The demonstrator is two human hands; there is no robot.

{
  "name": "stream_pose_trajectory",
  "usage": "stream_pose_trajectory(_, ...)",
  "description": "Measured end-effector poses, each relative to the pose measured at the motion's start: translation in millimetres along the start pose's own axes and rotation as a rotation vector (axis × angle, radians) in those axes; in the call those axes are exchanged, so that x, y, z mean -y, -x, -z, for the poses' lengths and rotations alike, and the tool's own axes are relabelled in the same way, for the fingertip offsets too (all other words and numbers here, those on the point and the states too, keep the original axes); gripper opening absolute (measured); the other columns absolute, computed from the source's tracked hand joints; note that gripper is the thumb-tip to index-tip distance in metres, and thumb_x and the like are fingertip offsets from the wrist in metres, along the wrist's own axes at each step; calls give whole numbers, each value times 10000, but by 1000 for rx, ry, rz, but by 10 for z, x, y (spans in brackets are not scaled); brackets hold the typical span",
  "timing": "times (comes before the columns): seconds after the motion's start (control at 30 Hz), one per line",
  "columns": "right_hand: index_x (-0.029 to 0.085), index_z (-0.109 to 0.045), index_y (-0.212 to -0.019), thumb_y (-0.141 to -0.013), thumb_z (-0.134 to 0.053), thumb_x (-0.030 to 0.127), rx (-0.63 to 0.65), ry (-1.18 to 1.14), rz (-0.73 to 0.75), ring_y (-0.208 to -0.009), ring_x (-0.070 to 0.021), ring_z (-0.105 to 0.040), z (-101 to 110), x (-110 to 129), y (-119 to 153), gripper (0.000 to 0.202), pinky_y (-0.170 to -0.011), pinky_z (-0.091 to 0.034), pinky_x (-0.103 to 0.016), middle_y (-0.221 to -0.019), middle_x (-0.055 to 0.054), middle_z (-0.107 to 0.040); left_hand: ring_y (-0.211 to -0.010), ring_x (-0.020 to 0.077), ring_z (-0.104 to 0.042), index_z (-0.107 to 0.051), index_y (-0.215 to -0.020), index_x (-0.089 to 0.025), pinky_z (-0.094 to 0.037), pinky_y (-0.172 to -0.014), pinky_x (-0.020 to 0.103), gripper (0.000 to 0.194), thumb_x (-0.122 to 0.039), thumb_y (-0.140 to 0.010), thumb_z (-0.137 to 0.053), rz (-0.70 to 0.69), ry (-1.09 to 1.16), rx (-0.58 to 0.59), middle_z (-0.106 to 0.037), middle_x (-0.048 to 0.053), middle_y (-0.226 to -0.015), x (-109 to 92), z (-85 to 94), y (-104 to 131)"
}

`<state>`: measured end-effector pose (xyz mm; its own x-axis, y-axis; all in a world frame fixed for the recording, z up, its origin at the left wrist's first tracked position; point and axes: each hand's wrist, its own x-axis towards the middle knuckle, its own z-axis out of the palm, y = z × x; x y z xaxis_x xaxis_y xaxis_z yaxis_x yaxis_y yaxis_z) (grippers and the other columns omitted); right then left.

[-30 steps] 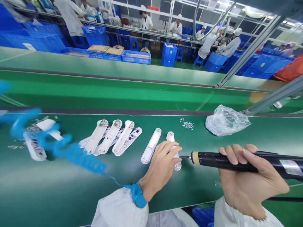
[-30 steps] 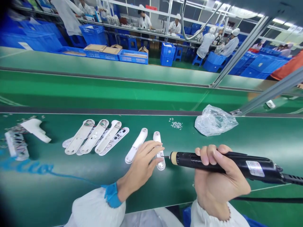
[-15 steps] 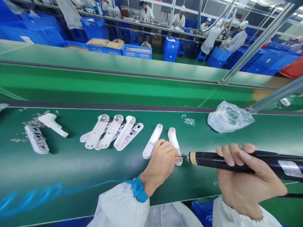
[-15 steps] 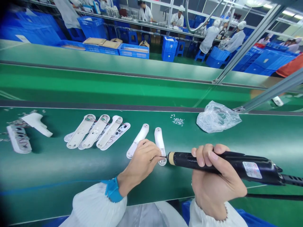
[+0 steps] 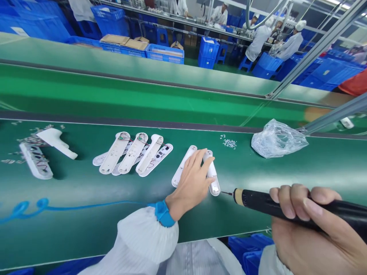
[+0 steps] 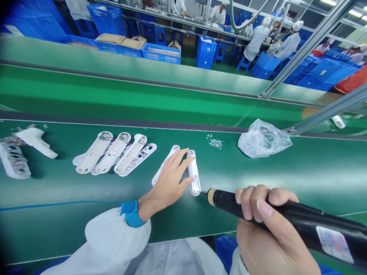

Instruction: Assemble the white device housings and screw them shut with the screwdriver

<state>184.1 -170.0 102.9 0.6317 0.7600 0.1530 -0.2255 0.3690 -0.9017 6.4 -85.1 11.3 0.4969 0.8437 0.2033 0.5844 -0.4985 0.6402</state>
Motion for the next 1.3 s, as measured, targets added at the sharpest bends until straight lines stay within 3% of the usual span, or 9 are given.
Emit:
stream_pose_trajectory(0.17, 228, -522, -814, -765, -511, 32, 180, 92, 21, -515, -111, -450, 42, -15, 170, 202, -625, -444, -311, -544, 52, -441, -1491, 346, -255, -429, -1450, -207, -298, -1193, 531, 622, -246, -883, -682, 28, -25, 64, -302, 154, -1603, 52, -75, -135)
stream_pose_trajectory(0.33, 220, -527, -831, -784, -529, 43, 247, 92, 71, -488, -111, -460, 2, -90, 182, 183, -584, -418, -313, -541, 59, -457, -1464, 339, -303, -477, -1409, -207, -313, -1188, 524, 606, -248, -856, -719, 23, -30, 54, -342, 145, -1581, 59, -102, -162)
stream_pose_trajectory(0.53, 220, -526, -832, -759, -524, 47, 160, 62, 106, -484, -120, -458, -46, -213, 107, 188, -609, -418, -339, -551, 57, -471, -1414, 333, -376, -527, -1316, -212, -367, -1149, 540, 427, -239, -910, -656, 45, -7, 18, -402, 135, -1540, 65, -71, -109)
stream_pose_trajectory(0.77, 206, -529, -769, -716, -548, 84, 48, -24, 83, -460, -115, -441, -127, -431, -18, 134, -613, -411, -328, -525, 62, -445, -1410, 339, -379, -533, -1267, -208, -381, -1134, 553, 385, -226, -905, -663, 11, 2, -23, -412, 137, -1525, 56, -61, 21)
stream_pose_trajectory(0.97, 209, -497, -717, -673, -553, 127, -43, -30, 33, -450, -103, -385, -72, -286, -42, 109, -591, -396, -301, -498, 65, -375, -1405, 310, -363, -620, -1155, -220, -395, -1109, 505, 310, -162, -865, -711, -14, -3, -29, -423, 91, -1509, -64, -20, 188)
stream_pose_trajectory(1.1, 214, -511, -730, -670, -576, 161, -42, -40, 19, -459, -100, -375, -46, -193, -39, 104, -596, -397, -293, -504, 68, -363, -1348, 282, -415, -710, -980, -240, -407, -1053, 467, 94, -194, -926, -648, -58, 26, -7, -493, 45, -1458, -128, -54, 200)
stream_pose_trajectory(1.3, 213, -501, -718, -667, -582, 169, -73, -68, 1, -467, -95, -354, -33, -142, -23, 105, -585, -389, -278, -513, 66, -339, -1242, 231, -516, -747, -860, -257, -391, -1001, 443, 240, -236, -997, -552, -109, 84, -54, -611, 7, -1339, -105, -106, 174)
